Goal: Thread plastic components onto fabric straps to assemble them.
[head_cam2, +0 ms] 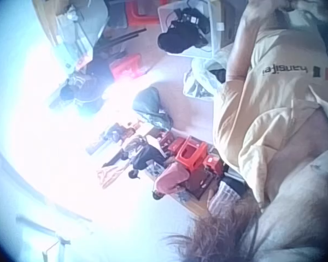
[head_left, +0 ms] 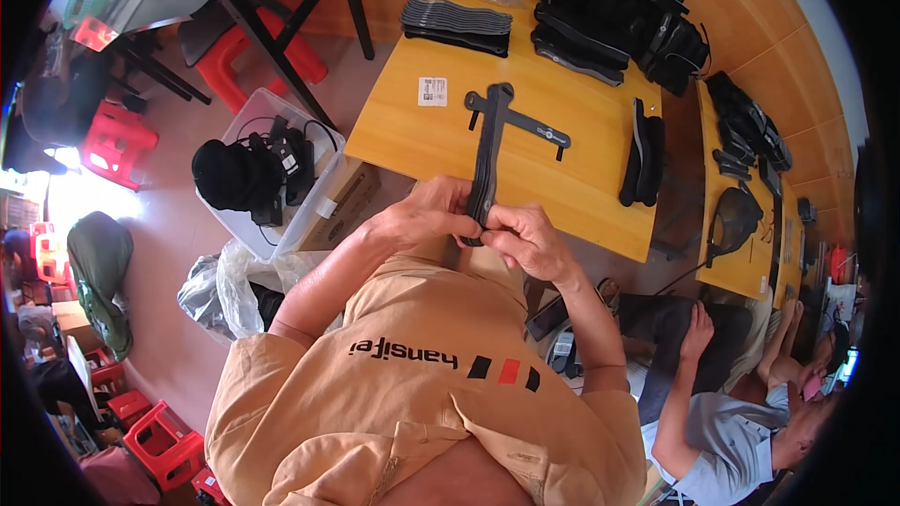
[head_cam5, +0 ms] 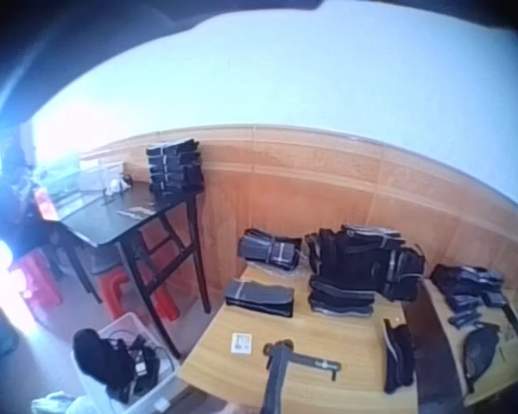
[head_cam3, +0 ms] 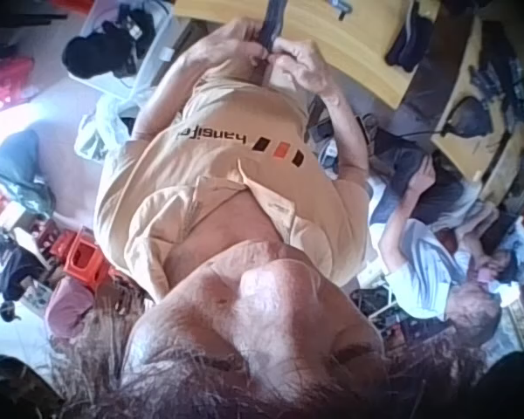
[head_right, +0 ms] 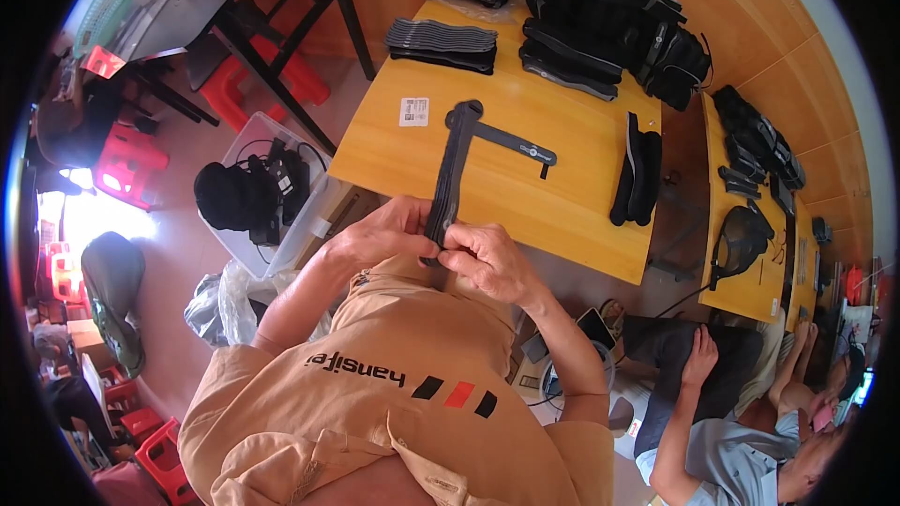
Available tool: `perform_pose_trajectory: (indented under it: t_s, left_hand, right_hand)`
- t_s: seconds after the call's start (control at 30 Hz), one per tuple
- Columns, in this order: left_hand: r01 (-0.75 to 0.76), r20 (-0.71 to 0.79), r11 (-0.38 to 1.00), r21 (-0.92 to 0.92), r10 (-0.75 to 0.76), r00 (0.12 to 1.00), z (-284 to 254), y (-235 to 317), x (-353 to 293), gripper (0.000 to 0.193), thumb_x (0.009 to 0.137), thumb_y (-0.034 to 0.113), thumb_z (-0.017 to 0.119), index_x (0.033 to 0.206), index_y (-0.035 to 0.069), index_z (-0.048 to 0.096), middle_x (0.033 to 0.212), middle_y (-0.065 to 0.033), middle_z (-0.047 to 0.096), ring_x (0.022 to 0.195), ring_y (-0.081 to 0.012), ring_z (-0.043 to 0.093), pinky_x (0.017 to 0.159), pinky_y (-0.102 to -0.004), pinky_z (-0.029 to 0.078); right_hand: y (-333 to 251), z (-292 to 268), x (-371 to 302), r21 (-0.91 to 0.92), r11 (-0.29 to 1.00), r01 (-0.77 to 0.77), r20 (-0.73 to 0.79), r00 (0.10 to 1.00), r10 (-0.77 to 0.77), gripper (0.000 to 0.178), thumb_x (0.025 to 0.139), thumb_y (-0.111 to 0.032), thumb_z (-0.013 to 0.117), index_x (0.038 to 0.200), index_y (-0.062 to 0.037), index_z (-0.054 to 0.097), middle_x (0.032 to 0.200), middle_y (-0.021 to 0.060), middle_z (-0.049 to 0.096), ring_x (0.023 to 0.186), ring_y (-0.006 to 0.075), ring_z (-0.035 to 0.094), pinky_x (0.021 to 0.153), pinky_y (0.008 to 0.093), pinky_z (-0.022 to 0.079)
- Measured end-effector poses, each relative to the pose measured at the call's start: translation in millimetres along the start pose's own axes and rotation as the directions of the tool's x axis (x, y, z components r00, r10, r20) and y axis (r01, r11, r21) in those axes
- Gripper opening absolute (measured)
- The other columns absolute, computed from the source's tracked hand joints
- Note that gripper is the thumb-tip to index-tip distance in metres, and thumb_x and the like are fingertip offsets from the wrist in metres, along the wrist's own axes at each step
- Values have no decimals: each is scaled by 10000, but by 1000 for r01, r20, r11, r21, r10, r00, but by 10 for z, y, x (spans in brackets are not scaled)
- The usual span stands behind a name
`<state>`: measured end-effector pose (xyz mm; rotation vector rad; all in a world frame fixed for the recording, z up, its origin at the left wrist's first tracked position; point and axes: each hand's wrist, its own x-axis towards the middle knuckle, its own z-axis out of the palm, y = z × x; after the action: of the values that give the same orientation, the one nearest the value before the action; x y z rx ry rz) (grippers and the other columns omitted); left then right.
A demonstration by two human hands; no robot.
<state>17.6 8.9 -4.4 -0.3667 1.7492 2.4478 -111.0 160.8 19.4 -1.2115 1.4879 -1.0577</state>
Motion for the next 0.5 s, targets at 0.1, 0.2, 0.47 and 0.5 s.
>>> perform_pose_trajectory:
  t_s: [0.1,0.2,0.47,0.5]
  left_hand:
    - [38,113,999,17,-40,993,-5,29,-38,315,723,-17,591,1036,-49,580,875,-29,618,778,-72,572,641,-207,464]
    - [29,82,999,-42,-26,996,39,122,-80,232,724,1,624,948,-49,589,744,-23,577,656,-74,527,587,-210,441]
    - [176,-14,984,9,-175,984,94,176,-92,236,833,90,441,1023,-11,537,759,-32,559,682,-93,542,586,-223,451]
    - [160,-53,987,25,-159,986,132,160,-67,215,843,149,408,983,11,495,695,-40,528,603,-115,535,546,-229,440]
  right_hand:
    - [17,14,-41,420,896,-141,60,990,128,170,824,-61,525,666,-37,465,551,20,465,388,87,413,388,229,353]
    - [80,20,-44,735,646,-207,137,978,158,160,824,-75,490,665,-59,477,515,-1,433,318,55,371,313,196,339]
    - [137,82,68,685,706,-180,39,977,211,165,819,-122,477,664,-68,465,483,-15,397,307,53,317,301,200,293]
    - [124,88,88,585,790,-184,-8,973,232,182,819,-129,478,651,-69,445,479,-15,395,308,53,316,302,200,284]
